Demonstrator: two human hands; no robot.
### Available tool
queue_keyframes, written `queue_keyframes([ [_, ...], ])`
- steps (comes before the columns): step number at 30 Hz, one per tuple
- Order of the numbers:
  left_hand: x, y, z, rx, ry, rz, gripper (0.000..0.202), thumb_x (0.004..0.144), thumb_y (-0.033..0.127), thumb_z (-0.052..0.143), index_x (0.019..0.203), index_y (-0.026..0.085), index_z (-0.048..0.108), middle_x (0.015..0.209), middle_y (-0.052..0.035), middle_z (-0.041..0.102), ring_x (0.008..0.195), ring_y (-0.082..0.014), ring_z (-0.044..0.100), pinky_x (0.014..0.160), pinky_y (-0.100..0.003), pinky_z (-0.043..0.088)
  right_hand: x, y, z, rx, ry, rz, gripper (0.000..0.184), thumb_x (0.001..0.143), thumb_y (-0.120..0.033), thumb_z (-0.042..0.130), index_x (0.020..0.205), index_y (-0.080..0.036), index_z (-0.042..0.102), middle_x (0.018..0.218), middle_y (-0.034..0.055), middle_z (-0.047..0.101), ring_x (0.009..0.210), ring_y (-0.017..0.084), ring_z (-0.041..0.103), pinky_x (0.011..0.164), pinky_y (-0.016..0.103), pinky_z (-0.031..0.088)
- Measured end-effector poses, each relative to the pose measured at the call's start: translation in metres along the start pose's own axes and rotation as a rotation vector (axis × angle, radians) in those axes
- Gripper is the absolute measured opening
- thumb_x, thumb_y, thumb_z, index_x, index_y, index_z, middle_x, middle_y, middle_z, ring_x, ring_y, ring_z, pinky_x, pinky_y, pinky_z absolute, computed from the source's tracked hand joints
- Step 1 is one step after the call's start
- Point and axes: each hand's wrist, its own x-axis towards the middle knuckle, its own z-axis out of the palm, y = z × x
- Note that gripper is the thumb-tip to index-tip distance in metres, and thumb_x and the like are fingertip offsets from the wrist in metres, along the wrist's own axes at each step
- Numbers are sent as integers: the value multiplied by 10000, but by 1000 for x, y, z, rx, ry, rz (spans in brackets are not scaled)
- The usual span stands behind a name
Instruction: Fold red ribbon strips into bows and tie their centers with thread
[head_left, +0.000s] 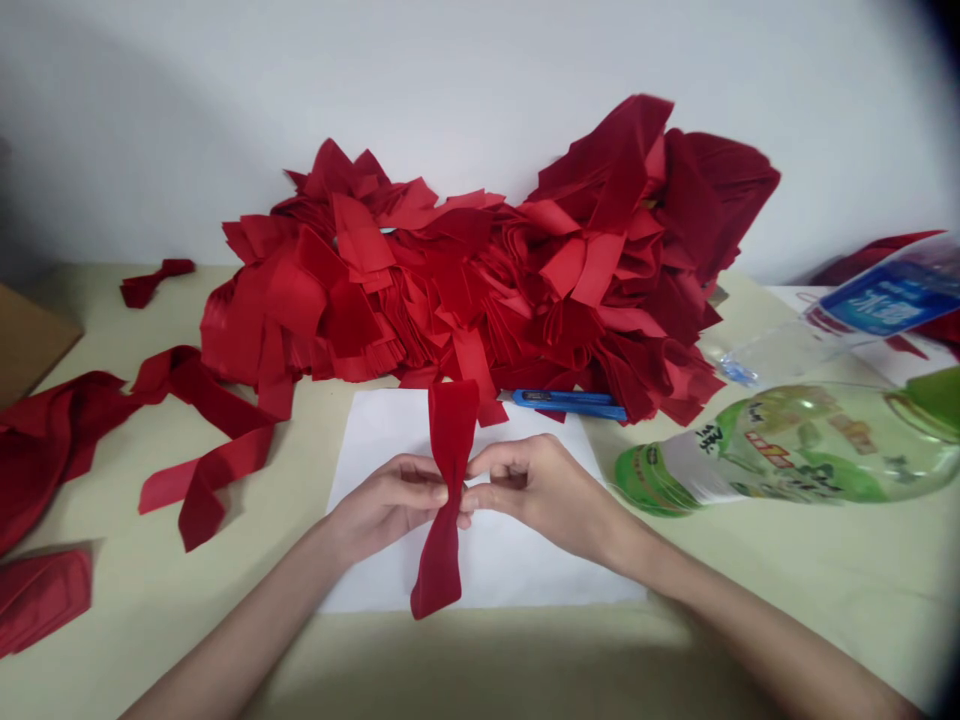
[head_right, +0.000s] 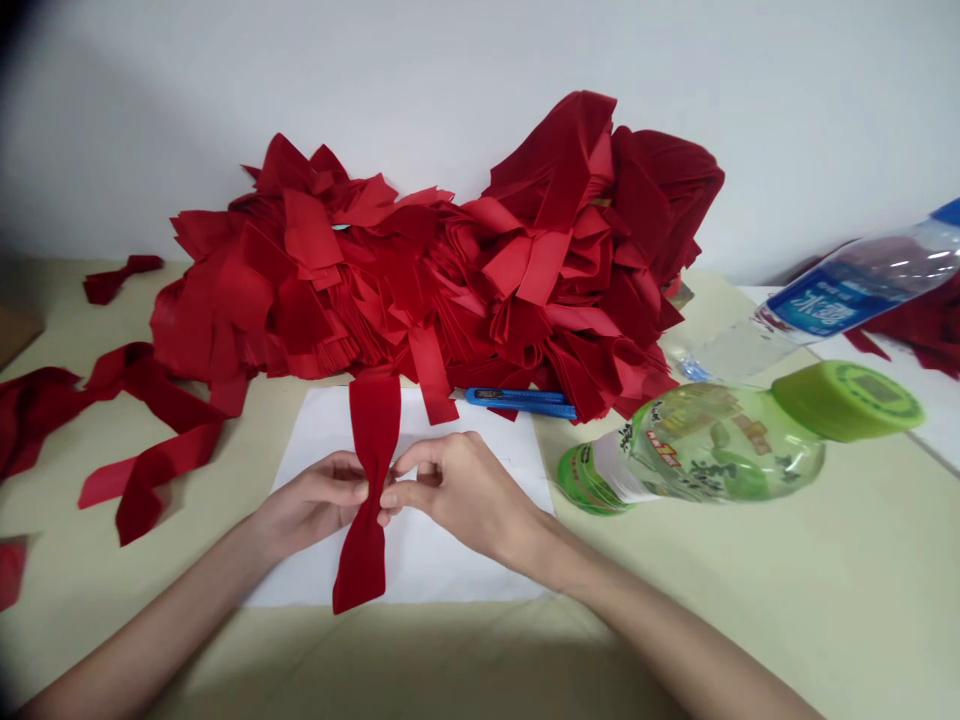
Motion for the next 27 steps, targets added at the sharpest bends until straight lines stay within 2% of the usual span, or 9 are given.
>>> queue_keyframes([
  [4,0,0,-1,6,0,-10,95,726,175,686,792,121,727,774,-67,683,710,-179,620,791,-330,424,0,0,-7,3,-14,10,197,822,-267,559,700,-173,682,600,-21,569,527,74,386,482,215,284],
  [10,1,2,-2,-53,42,36,77,722,160,687,778,118,718,767,-59,673,746,-170,608,776,-302,415,3,-3,-21,41,51,-18,241,812,-336,578,664,-151,625,530,-57,363,498,62,290,459,219,236],
  [12,1,2,0,-68,72,44,69,722,168,691,763,119,717,759,-57,671,752,-169,604,775,-294,413,3,-7,-22,96,54,-34,258,811,-356,580,657,-152,618,532,-59,340,498,61,270,455,221,221],
  [16,1,1,5,-67,160,77,79,728,172,685,774,118,721,726,-57,671,710,-156,591,726,-274,420,-1,-14,-17,226,-4,-43,232,809,-360,591,716,-156,651,546,-50,379,504,63,288,449,220,218],
  [19,1,-1,12,-81,227,110,26,713,145,694,722,143,718,668,-25,654,659,-134,572,709,-266,419,-3,-17,-10,270,-7,-55,250,796,-393,609,733,-156,657,563,-44,400,513,65,296,450,220,224],
  [27,0,-4,21,-14,288,156,54,691,110,704,669,158,716,598,13,632,637,-113,556,725,-261,408,-2,-9,3,53,108,-42,205,834,-330,562,731,-172,640,583,-42,459,527,72,322,491,225,275],
])
